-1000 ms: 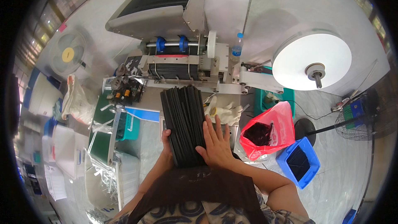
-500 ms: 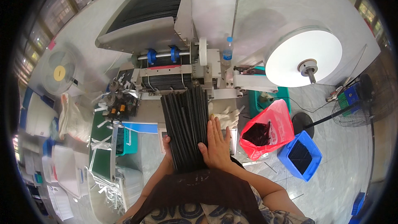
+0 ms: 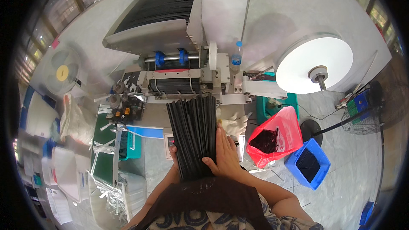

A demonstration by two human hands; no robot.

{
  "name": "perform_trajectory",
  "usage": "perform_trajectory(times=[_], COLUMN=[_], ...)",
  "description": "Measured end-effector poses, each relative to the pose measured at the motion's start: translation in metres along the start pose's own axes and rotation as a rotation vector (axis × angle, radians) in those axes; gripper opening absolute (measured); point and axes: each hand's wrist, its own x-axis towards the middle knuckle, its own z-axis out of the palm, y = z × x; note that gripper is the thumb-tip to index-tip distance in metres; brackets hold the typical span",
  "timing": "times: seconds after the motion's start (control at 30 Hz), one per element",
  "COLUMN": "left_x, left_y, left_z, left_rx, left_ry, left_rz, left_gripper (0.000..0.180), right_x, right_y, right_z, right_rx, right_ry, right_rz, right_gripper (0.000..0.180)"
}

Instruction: The person collects bundles of black drinking straws from a bin by hand, aligns them, and feeds them into the intake hopper of an automated packaging machine. The person also clears finished packaged straws from the machine's output area.

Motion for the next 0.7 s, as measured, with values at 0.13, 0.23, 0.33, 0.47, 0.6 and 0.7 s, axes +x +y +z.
perform_trajectory(times=[0.13,0.23,0.33,0.47,0.6,0.7], left_x=[-0.002,-0.003,-0.005,-0.011,-0.012,-0.011], left_y=[-0.003,-0.004,-0.002,-0.005,-0.006,-0.008], left_z=[-0.006,-0.004,-0.002,-0.005,-0.012,-0.021], left_rx=[0.062,0.073,0.089,0.075,0.066,-0.051], left_ry=[-0.023,-0.021,0.004,0.092,0.109,-0.079], left_rz=[0.057,0.071,0.057,0.060,0.055,0.023], left_gripper=[0.079,0.080,0.080,0.081,0.081,0.074], right_x=[-0.004,-0.003,0.007,0.016,0.013,0.012], right_y=[-0.007,0.000,0.000,-0.004,0.007,0.009], right_z=[0.001,0.001,-0.010,-0.024,-0.015,-0.008], right_rx=[0.248,0.110,0.085,0.158,0.456,0.701], right_ry=[-0.066,-0.072,-0.220,-0.327,-0.382,-0.220], right_rz=[0.129,0.069,0.087,0.059,0.072,0.074], right_gripper=[0.086,0.090,0.097,0.101,0.096,0.089])
